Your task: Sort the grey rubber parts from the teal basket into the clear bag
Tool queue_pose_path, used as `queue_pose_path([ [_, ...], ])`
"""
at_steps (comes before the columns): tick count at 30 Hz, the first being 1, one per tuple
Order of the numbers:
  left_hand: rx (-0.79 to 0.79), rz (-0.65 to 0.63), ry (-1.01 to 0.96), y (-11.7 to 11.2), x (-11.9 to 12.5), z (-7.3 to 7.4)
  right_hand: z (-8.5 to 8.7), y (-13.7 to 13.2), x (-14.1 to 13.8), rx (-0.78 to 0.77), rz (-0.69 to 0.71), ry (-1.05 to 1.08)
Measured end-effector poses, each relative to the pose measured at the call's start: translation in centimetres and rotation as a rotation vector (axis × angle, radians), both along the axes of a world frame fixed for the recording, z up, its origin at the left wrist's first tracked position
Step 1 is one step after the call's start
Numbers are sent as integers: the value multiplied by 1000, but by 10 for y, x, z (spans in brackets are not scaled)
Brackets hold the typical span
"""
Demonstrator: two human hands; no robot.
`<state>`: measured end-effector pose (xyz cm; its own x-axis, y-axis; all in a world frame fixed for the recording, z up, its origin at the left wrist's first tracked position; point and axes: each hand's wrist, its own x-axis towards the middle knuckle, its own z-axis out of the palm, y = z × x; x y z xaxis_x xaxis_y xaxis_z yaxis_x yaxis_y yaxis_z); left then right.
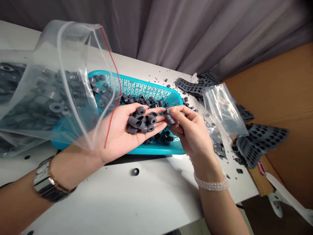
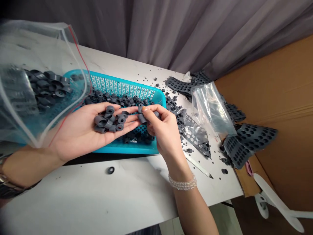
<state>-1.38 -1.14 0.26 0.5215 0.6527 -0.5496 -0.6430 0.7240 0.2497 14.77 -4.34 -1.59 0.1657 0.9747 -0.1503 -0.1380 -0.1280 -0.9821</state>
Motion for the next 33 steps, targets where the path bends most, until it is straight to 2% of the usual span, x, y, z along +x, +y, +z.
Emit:
queue_pose_path([
  [5, -8, 22, 1, 1, 1, 0, -1, 1, -5, 65, -75, -52],
  [8, -27, 44, -2, 2, 1, 1, -2, 1, -8, 83, -90, -12],
  [15, -36, 92, -4, 1, -1, -3, 2, 3, -9, 69, -103, 236],
  [20, -25, 104, -26, 2, -2, -7, 7, 4, 2, -35, -168, 445],
  [22, -33, 84, -49, 3, -1, -7, 7, 4, 5, -45, -139, 456],
  [25, -47, 61, -86, 4, -1, -7, 9, 3, 7, -77, -17, 473],
  [28, -16, 89, -76, 4, -1, -9, 11, 1, 12, -68, 78, 390],
  [33, 77, 136, -68, 7, -6, -17, 12, -3, 21, 25, 192, -75],
])
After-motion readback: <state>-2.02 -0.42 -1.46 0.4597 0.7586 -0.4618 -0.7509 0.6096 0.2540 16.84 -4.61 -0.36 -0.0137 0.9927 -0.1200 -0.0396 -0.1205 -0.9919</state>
